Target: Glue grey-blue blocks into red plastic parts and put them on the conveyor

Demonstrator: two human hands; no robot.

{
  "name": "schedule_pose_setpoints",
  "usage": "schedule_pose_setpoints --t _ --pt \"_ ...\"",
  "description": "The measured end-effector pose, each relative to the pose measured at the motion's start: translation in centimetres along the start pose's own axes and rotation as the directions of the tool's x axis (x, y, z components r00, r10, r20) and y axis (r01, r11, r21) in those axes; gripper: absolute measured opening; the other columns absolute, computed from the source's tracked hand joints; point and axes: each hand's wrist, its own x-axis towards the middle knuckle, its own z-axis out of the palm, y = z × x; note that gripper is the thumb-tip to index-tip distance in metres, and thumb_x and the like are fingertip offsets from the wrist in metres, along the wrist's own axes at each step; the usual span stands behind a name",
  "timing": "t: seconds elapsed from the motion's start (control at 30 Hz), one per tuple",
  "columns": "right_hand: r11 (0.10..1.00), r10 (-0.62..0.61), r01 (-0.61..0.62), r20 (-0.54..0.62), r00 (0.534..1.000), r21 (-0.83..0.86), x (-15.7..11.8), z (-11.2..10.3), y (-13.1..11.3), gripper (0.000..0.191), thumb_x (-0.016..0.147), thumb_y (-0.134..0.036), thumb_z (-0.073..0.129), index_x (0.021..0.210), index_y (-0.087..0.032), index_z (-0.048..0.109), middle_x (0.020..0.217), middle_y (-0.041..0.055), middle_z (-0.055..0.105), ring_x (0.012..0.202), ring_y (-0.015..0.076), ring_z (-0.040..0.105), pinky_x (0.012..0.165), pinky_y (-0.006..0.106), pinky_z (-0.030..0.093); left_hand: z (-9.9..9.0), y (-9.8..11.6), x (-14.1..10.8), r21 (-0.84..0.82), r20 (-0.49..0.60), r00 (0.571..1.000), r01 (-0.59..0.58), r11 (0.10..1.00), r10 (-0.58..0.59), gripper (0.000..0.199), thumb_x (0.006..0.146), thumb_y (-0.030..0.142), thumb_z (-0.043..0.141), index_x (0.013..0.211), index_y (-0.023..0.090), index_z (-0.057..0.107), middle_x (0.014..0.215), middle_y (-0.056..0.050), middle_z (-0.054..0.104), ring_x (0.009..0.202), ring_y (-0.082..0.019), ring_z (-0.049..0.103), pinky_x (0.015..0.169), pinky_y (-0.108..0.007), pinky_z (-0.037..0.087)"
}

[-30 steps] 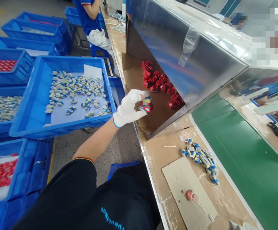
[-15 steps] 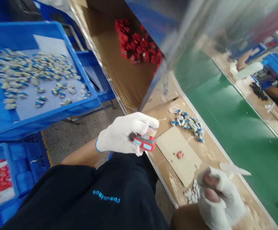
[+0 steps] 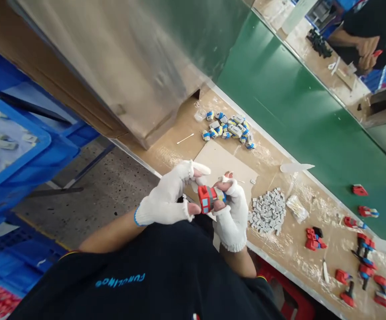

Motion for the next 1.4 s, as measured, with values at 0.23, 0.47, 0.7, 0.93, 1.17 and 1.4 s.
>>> schedule_pose_setpoints --t 0.23,0.47,0.7,0.93,1.17,1.4 --pt "0.943 -0.25 0.214 -0.122 0.96 -0.254 0.5 1.4 0.8 0.031 0.115 -0.051 0.06 0.137 -0.029 0.058 0.106 0.004 0.07 0.083 0.0226 0.075 0.071 0.037 0.066 2.7 0.8 0.8 0.166 -0.036 0.999 0.022 0.986 -0.016 0.056 0.114 0.076 0.051 0.126 0.024 0.065 0.083 0.0 0.068 0.068 -0.021 0.064 0.067 -0.036 0.051" --pt "0.853 -0.326 0.241 -0.112 0.939 -0.464 1.9 0.7 1.5 0.042 0.119 -0.06 0.043 0.105 -0.025 0.063 0.078 -0.0006 0.063 0.06 0.0174 0.061 0.054 0.031 0.05 4.7 0.9 1.0 -0.006 -0.026 0.926 0.376 0.927 -0.376 0.058 0.114 0.076 0.047 0.13 0.024 0.067 0.101 -0.006 0.075 0.088 -0.024 0.071 0.087 -0.038 0.063" --pt "0.9 -0.273 0.166 -0.225 0.935 -0.404 0.8 0.8 1.8 0.028 0.115 -0.045 0.047 0.106 -0.027 0.066 0.081 0.0004 0.064 0.063 0.0192 0.064 0.058 0.033 0.055 6.5 0.7 0.9 -0.099 -0.017 0.944 0.326 0.94 -0.329 0.053 0.113 0.076 0.049 0.117 0.026 0.067 0.096 -0.005 0.071 0.088 -0.024 0.069 0.101 -0.04 0.066" --pt "0.84 -0.376 0.302 -0.082 0.923 -0.451 1.8 0.5 2.1 0.041 0.115 -0.061 0.046 0.109 -0.025 0.064 0.081 0.0014 0.062 0.066 0.0208 0.062 0.06 0.035 0.053 6.1 1.0 1.0 -0.058 -0.031 0.918 0.394 0.917 -0.396 0.038 0.113 0.062 0.053 0.111 0.026 0.065 0.098 -0.005 0.074 0.089 -0.025 0.071 0.088 -0.039 0.063" --pt "0.811 -0.411 0.347 -0.036 0.911 -0.472 2.3 0.4 1.0 0.036 0.119 -0.041 0.04 0.091 -0.027 0.058 0.07 -0.001 0.057 0.059 0.0173 0.055 0.058 0.033 0.045 6.8 0.9 1.0 -0.119 -0.026 0.901 0.427 0.896 -0.433 0.046 0.107 0.073 0.058 0.102 0.028 0.062 0.092 -0.004 0.073 0.089 -0.027 0.072 0.09 -0.041 0.064" --pt "0.836 -0.403 0.321 -0.102 0.909 -0.445 1.7 0.8 1.7 0.031 0.115 -0.048 0.047 0.1 -0.026 0.062 0.079 0.0014 0.061 0.065 0.0202 0.06 0.059 0.037 0.05 6.6 2.0 1.1 -0.087 -0.003 0.903 0.428 0.9 -0.43 0.046 0.109 0.073 0.053 0.103 0.028 0.06 0.088 -0.002 0.074 0.079 -0.024 0.071 0.078 -0.039 0.059"
